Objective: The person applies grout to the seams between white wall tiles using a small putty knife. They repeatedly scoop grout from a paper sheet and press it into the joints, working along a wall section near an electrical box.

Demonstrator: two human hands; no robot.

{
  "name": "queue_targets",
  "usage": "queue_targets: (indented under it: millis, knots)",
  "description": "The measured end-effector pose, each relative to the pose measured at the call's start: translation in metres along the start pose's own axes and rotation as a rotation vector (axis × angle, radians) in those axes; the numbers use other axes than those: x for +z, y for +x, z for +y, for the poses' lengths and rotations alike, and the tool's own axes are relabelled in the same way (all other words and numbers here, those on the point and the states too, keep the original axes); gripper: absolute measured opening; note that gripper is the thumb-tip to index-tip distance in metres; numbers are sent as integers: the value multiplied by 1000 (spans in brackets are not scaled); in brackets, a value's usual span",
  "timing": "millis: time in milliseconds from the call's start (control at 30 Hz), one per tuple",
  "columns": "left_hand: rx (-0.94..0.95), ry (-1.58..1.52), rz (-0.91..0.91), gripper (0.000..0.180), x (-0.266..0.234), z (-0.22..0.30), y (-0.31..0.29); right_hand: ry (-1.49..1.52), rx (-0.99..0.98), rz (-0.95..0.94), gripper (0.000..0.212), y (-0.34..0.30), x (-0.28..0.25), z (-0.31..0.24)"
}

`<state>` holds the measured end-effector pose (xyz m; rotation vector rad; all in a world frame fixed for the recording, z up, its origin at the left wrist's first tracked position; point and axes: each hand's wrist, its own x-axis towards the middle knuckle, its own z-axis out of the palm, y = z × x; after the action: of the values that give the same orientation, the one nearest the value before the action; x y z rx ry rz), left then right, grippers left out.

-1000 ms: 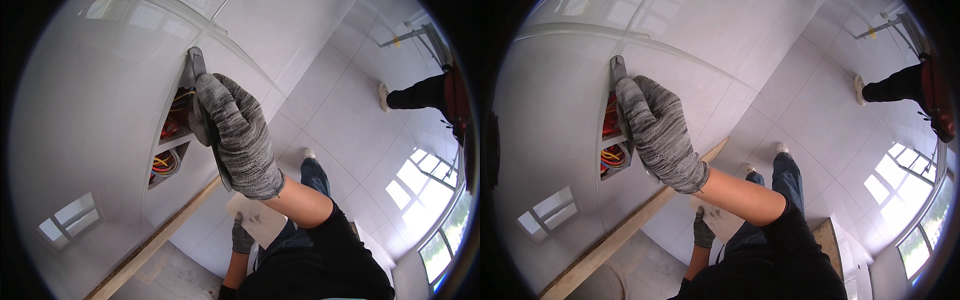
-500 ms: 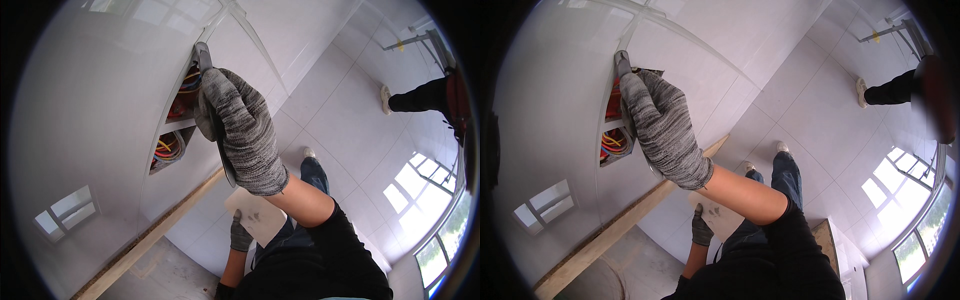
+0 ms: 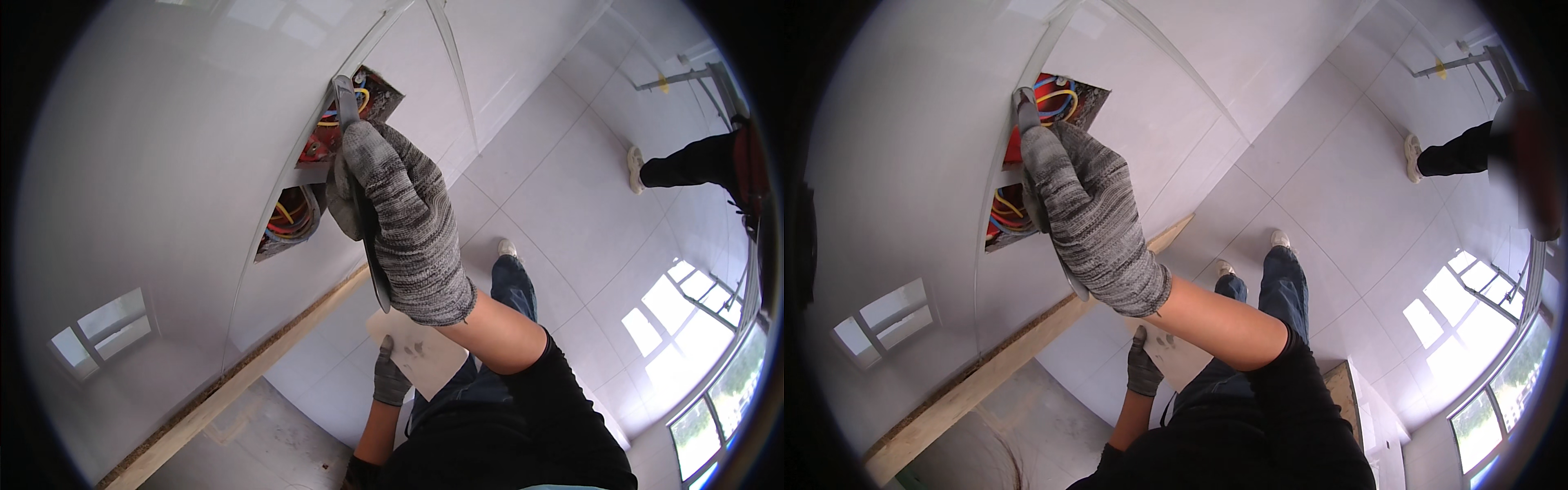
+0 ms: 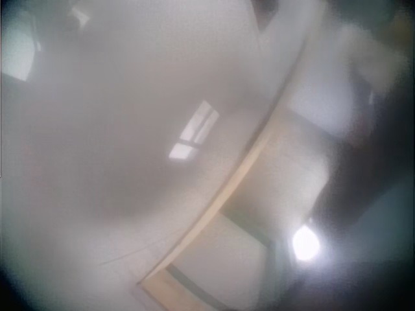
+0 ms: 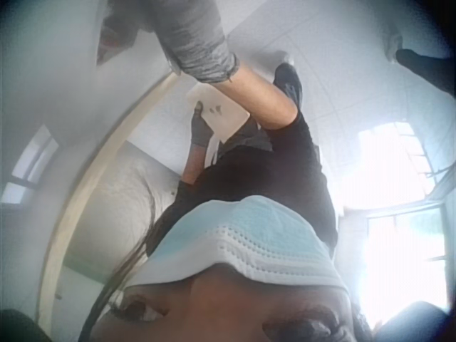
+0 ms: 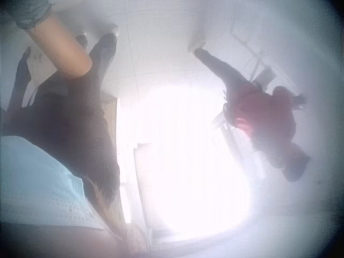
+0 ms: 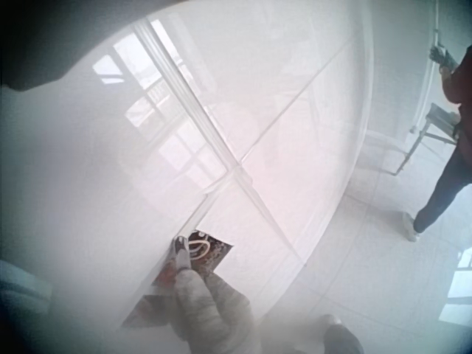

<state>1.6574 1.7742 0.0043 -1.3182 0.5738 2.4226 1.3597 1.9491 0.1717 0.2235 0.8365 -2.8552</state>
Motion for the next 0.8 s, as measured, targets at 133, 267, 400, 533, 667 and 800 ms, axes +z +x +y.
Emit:
queue_targets:
  millis: [133,267,400,533,667,800]
  knots:
    - [-16,-23,-20,52,-7,3,-1,9,6,23,28,-5,2,9]
    - [-12,-16,-10,52,-16,5,-2,0,-18,67,27,-11,6,18]
    - [-23,-43,-49,52,-25,7,-4,4,26,26,25,-16,6,24]
    - [-33,-96,-75,53,-31,9,-7,18,25,-10,25,-20,9,32]
    - [-26,-72,-61,53,-35,12,-10,16,-25,55,26,-27,18,40]
    - [-8,-54,-46,54,-37,15,-15,28,37,-42,25,-30,17,45]
